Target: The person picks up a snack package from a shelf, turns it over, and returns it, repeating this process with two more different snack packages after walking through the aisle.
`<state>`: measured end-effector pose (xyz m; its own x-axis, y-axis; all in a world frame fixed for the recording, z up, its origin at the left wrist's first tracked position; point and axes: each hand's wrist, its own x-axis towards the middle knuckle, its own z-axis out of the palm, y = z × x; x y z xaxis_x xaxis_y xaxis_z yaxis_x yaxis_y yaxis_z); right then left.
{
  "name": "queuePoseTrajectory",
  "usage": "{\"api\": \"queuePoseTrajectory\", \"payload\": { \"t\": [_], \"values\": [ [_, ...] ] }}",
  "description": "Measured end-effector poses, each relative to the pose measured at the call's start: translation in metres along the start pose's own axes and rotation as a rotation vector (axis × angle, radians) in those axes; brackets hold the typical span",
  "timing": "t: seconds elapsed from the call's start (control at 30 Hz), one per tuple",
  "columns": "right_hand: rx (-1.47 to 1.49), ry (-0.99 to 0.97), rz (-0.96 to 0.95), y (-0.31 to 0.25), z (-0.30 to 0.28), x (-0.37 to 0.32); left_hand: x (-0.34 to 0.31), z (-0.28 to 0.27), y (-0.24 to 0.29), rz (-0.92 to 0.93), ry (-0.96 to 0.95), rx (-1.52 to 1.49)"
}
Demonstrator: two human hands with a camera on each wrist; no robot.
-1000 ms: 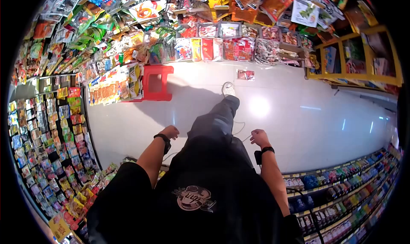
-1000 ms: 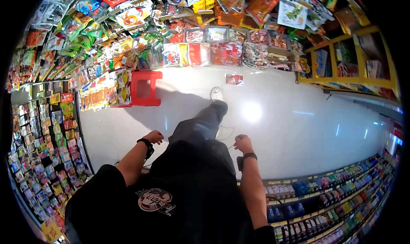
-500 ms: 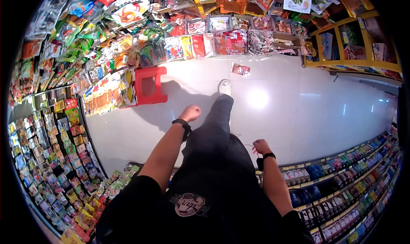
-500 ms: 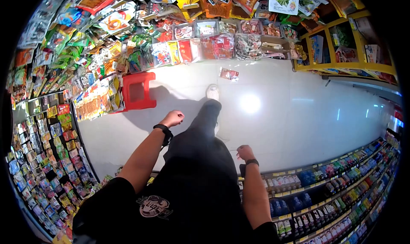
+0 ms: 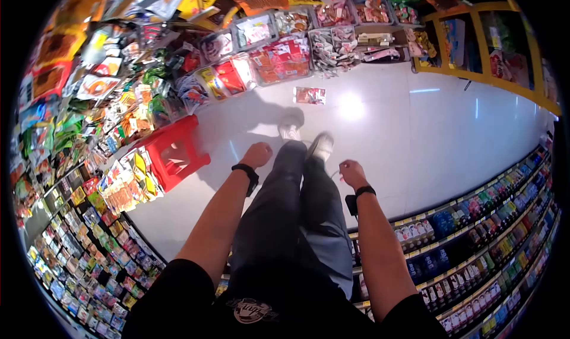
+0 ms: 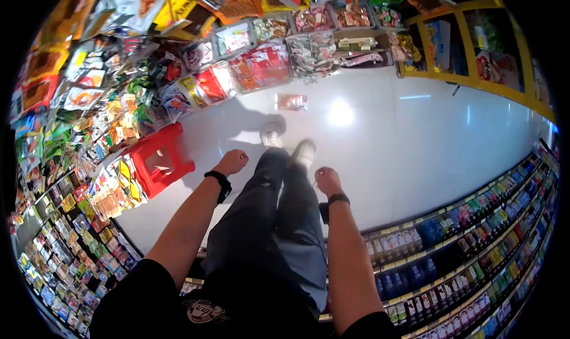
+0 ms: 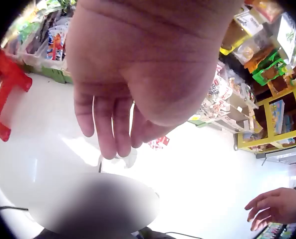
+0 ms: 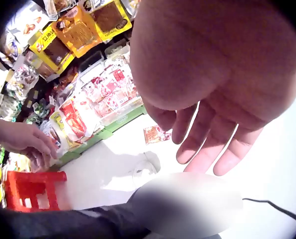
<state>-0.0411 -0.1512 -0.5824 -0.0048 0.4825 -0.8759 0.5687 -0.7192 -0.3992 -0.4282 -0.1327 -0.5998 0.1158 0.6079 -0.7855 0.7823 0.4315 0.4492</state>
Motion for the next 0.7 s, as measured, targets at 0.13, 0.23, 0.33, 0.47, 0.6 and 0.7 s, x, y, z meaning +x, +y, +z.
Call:
{"api": "queuePoseTrajectory", "payload": {
  "t": [0.13, 0.23, 0.33, 0.47, 0.6, 0.7],
  "values": [
    [0.032, -0.046, -0.030, -0.008, -0.011, 0.079, 0.077, 0.015, 0.012, 0.050, 0.023, 0.068],
    [-0.075, -0.050, -0.154, 0.028, -0.001, 0.175, 0.152, 0.042, -0.004, 0.276, 0.027, 0.234],
    [-0.066, 0.014, -0.100, 0.028, 0.004, 0.243, 0.199, 0.042, 0.044, 0.228, 0.074, 0.132],
    [0.173, -0.064, -0.020, 0.025, 0.016, 0.318, 0.304, 0.091, 0.021, 0.238, 0.120, 0.179],
    [0.295, -0.079, 0.042, 0.024, 0.045, 0.375, 0.386, 0.120, 0.011, 0.286, 0.171, 0.179],
    [0.390, -0.084, 0.137, 0.037, 0.068, 0.393, 0.410, 0.134, 0.012, 0.218, 0.093, 0.245]
  ]
}}
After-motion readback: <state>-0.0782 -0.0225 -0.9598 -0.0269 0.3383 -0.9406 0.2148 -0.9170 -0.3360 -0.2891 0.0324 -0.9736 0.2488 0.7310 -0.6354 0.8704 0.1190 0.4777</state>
